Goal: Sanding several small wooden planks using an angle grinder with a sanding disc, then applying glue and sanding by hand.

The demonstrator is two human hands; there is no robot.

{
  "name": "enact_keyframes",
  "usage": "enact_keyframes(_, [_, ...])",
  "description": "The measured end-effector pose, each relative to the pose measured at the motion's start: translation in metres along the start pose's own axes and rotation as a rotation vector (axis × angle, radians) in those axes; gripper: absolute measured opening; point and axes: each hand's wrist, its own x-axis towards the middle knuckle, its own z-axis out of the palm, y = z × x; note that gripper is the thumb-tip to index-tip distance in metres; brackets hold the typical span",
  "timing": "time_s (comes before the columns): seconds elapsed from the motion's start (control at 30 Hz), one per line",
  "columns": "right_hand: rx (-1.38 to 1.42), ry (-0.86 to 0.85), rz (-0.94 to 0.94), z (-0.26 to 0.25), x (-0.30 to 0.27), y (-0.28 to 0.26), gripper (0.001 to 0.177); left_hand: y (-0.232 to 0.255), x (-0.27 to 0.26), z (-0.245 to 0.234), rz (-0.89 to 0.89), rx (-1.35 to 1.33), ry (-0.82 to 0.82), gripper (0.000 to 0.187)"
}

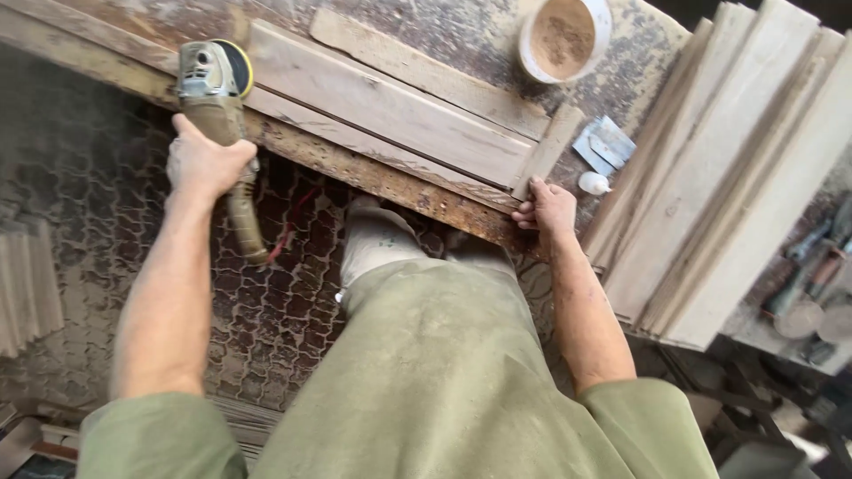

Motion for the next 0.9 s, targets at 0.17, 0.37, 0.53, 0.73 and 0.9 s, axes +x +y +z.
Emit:
enact_keyframes(0.17, [0.021, -0.039, 0.018, 0.000, 0.006, 0.000, 0.036, 0.071, -0.081, 0.016, 0.100, 0.138, -0.149, 0.089])
enact_keyframes(0.37, [0.022, -0.073, 0.015, 0.000, -0.002, -0.006, 0.035, 0.153, -0.165, 0.101, 0.424, 0.357, -0.525, 0.086])
enact_keyframes(0.53, [-0.202, 0.092, -0.426, -0.002, -0.003, 0.019, 0.030, 0.162, -0.187, 0.135, 0.615, 0.331, -0.465, 0.070])
enact_keyframes(0.73, [-0.660, 0.185, -1.039, 0.023, -0.010, -0.002, 0.019, 0.100, -0.132, 0.138, 0.501, 0.323, -0.394, 0.073])
enact_keyframes(0.9, [-0.797, 0.139, -1.281, 0.083, -0.009, -0.025, 0.036, 0.046, -0.072, 0.071, 0.326, 0.204, -0.314, 0.084])
